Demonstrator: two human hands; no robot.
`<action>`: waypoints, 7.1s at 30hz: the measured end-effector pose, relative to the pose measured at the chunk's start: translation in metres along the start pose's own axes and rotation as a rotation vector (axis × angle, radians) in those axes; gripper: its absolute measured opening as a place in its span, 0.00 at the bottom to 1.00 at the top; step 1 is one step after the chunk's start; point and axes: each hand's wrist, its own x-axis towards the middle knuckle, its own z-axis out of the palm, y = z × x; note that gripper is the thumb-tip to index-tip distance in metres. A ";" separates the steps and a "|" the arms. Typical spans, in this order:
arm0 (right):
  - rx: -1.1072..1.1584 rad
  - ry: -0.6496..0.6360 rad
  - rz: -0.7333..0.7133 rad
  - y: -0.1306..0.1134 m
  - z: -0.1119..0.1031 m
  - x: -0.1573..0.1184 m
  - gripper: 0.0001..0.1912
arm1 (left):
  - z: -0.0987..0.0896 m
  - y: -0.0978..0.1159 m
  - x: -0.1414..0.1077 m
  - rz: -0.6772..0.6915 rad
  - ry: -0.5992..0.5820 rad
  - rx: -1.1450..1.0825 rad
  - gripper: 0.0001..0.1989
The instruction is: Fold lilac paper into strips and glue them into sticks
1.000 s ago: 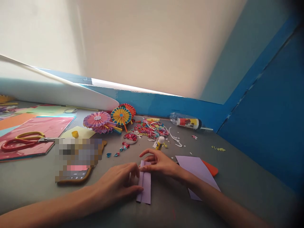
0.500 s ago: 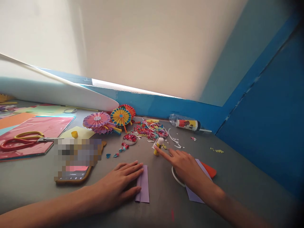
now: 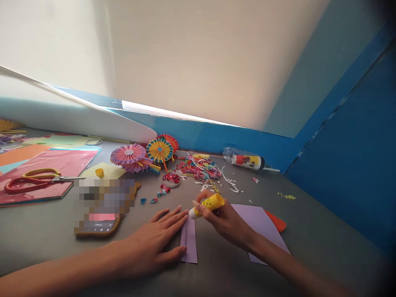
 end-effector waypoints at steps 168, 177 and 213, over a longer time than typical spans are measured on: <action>-0.622 0.297 -0.045 0.085 -0.035 0.028 0.40 | 0.023 0.003 0.035 -0.213 0.242 -0.006 0.32; -0.147 0.256 -0.013 0.085 -0.017 0.031 0.18 | 0.026 0.017 0.045 -0.219 0.275 -0.048 0.12; 0.205 -0.315 0.015 0.027 -0.016 0.028 0.16 | 0.010 -0.005 0.042 0.042 0.423 -0.705 0.14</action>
